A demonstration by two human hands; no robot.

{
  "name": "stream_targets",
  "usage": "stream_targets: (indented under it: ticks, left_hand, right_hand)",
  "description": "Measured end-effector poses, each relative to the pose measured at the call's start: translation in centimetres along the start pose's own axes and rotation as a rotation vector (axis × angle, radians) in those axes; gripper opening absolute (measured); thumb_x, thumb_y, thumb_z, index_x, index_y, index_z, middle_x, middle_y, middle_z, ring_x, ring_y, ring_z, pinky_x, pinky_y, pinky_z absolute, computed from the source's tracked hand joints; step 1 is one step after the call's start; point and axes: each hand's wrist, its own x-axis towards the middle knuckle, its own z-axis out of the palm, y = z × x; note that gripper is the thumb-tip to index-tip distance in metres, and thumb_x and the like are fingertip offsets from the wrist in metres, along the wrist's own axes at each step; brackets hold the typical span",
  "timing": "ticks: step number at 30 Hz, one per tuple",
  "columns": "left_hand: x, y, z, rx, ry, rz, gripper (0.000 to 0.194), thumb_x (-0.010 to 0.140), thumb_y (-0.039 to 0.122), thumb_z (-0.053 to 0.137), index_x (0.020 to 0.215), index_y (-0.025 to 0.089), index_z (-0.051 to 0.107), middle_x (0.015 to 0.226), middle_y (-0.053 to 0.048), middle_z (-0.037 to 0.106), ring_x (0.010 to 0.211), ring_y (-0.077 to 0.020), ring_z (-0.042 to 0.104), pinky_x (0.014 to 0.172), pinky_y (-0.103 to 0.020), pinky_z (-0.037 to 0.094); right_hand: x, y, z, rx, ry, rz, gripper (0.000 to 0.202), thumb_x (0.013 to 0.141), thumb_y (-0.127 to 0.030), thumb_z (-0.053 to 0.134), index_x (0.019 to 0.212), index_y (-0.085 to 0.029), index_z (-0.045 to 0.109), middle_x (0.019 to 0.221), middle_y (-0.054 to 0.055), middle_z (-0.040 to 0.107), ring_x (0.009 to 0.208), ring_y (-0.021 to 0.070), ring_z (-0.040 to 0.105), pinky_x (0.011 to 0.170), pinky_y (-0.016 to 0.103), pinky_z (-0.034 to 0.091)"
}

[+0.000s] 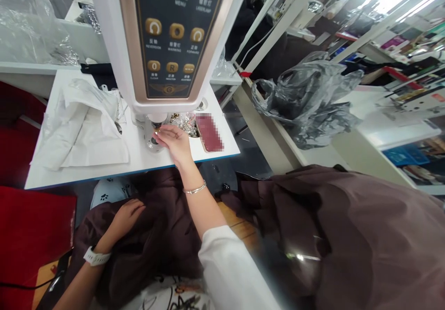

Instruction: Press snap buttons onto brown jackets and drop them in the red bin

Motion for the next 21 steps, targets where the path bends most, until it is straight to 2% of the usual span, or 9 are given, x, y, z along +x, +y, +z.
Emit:
stream_targets:
  ticks: [6, 10, 13, 18, 21]
  left_hand:
    - [-0.3, -0.2, 0.0, -0.006, 0.010, -0.009, 0.026, 0.086, 0.032, 0.038, 0.075, 0.018, 0.057, 0.078, -0.005, 0.060, 0.078, -0.0199, 0.055, 0.073, -0.032, 0.041]
    - [-0.4, -0.3, 0.1, -0.017, 0.016, -0.008, 0.026, 0.085, 0.032, 0.039, 0.075, 0.019, 0.058, 0.078, -0.005, 0.061, 0.079, -0.0201, 0.055, 0.073, -0.032, 0.041]
    - [-0.4, -0.4, 0.2, -0.018, 0.015, -0.015, 0.026, 0.085, 0.032, 0.039, 0.074, 0.019, 0.059, 0.078, -0.005, 0.061, 0.079, -0.0203, 0.055, 0.074, -0.032, 0.041]
    - [0.0, -0.5, 0.2, -0.026, -0.013, -0.028, 0.027, 0.084, 0.032, 0.039, 0.073, 0.019, 0.059, 0.076, -0.005, 0.061, 0.077, -0.0199, 0.056, 0.072, -0.032, 0.042]
    - [0.4, -0.7, 0.3, -0.029, -0.006, -0.032, 0.026, 0.084, 0.031, 0.040, 0.073, 0.019, 0.060, 0.076, -0.004, 0.061, 0.077, -0.0197, 0.056, 0.071, -0.031, 0.042]
  right_hand:
    - [-0.1, -0.4, 0.9, 0.311, 0.014, 0.200, 0.020, 0.070, 0.000, 0.049, 0.081, -0.016, 0.054, 0.074, 0.001, 0.068, 0.074, 0.0090, 0.065, 0.065, 0.013, 0.052]
    - [-1.2, -0.8, 1.3, 0.528, 0.052, 0.323, 0.027, 0.074, -0.001, 0.037, 0.091, -0.013, 0.054, 0.083, 0.004, 0.067, 0.081, 0.0110, 0.064, 0.070, 0.018, 0.054]
    - [-1.9, -1.4, 1.8, 0.646, 0.108, 0.374, 0.032, 0.073, -0.002, 0.032, 0.096, -0.009, 0.053, 0.084, 0.007, 0.067, 0.082, 0.0118, 0.064, 0.068, 0.019, 0.054]
    - [-2.4, -2.1, 2.1, 0.683, 0.127, 0.436, 0.036, 0.068, -0.005, 0.033, 0.097, -0.007, 0.053, 0.080, 0.008, 0.067, 0.066, 0.0067, 0.062, 0.058, 0.011, 0.050]
    - [-1.3, -1.9, 0.8, 0.469, 0.023, 0.361, 0.034, 0.066, -0.006, 0.033, 0.091, -0.011, 0.056, 0.084, 0.006, 0.067, 0.066, 0.0073, 0.062, 0.054, 0.013, 0.049]
